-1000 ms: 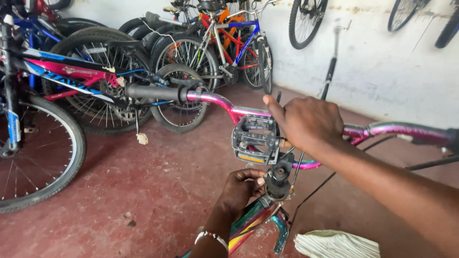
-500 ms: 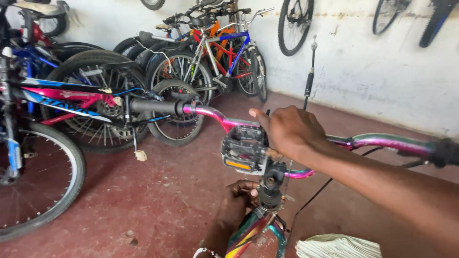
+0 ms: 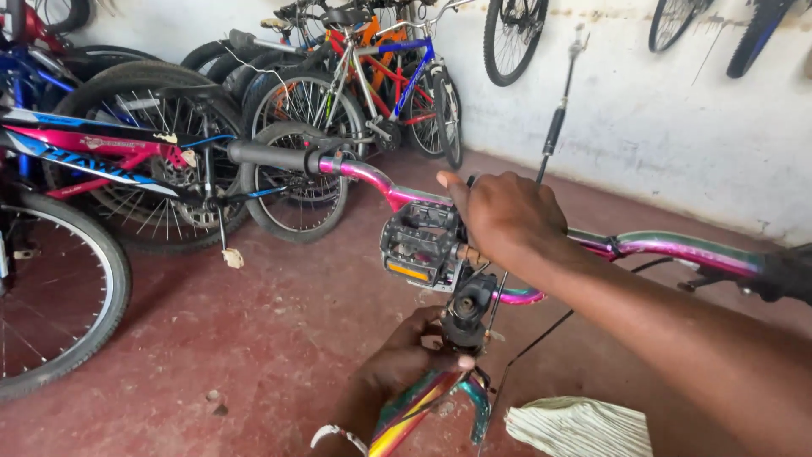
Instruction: Tightening the bolts on a bicycle handlebar stem to secure it in place.
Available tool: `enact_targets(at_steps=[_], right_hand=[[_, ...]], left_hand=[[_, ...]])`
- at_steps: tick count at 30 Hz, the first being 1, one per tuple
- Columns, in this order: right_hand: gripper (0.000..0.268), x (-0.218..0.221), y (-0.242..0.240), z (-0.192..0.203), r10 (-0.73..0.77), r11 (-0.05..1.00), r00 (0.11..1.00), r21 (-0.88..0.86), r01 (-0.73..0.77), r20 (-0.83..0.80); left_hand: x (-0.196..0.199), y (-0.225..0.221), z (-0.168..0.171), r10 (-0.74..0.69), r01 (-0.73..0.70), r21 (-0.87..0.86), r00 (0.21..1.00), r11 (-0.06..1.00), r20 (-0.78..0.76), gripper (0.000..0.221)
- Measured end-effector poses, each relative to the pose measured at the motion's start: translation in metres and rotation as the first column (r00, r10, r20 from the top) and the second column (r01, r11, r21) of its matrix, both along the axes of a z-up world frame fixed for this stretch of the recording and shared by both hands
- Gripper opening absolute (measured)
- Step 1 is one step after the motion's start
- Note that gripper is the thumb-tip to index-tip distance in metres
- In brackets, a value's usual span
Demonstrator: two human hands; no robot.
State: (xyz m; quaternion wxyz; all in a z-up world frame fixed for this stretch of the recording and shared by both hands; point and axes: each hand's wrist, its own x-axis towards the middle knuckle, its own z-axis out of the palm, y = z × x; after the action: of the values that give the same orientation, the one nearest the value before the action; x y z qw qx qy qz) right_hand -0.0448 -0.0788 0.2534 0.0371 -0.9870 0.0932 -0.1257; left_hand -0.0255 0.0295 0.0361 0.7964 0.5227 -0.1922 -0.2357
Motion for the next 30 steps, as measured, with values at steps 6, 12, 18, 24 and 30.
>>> enact_targets(at_steps=[6,12,18,24,30], right_hand=[[0.084,0.0,-0.009,-0.012,-0.012,1.0,1.0,-0.015,0.012,-0.012],[0.029,-0.038,-0.051,-0.028,0.433,0.902,0.844,-0.162,-0.401,0.316],[0.006,-0.13,-0.072,-0.071,0.329,0.911,0.59,-0.084,-0.404,0.737],[0.014,-0.108,-0.145,-0.12,-0.072,0.935,0.99,0.353,0.025,0.12],[0.067,-0.093,-0.161,-0.132,0.219,0.146,0.956,0.962,-0.229,0.194]], left_hand=[[-0.021,-0.006,0.022,0.182,-0.182,0.079,0.983,0.98,0.009,0.041],[-0.028,-0.014,0.023,0.209,-0.209,0.032,0.978,0.977,0.022,0.065],[-0.032,-0.015,0.015,0.38,-0.626,0.268,0.702,0.733,0.602,0.065],[-0.078,-0.038,0.019,0.238,-0.862,0.141,0.286,0.487,0.928,0.053],[-0.088,-0.075,0.035,0.503,-0.783,0.514,0.62,0.351,0.602,0.064]])
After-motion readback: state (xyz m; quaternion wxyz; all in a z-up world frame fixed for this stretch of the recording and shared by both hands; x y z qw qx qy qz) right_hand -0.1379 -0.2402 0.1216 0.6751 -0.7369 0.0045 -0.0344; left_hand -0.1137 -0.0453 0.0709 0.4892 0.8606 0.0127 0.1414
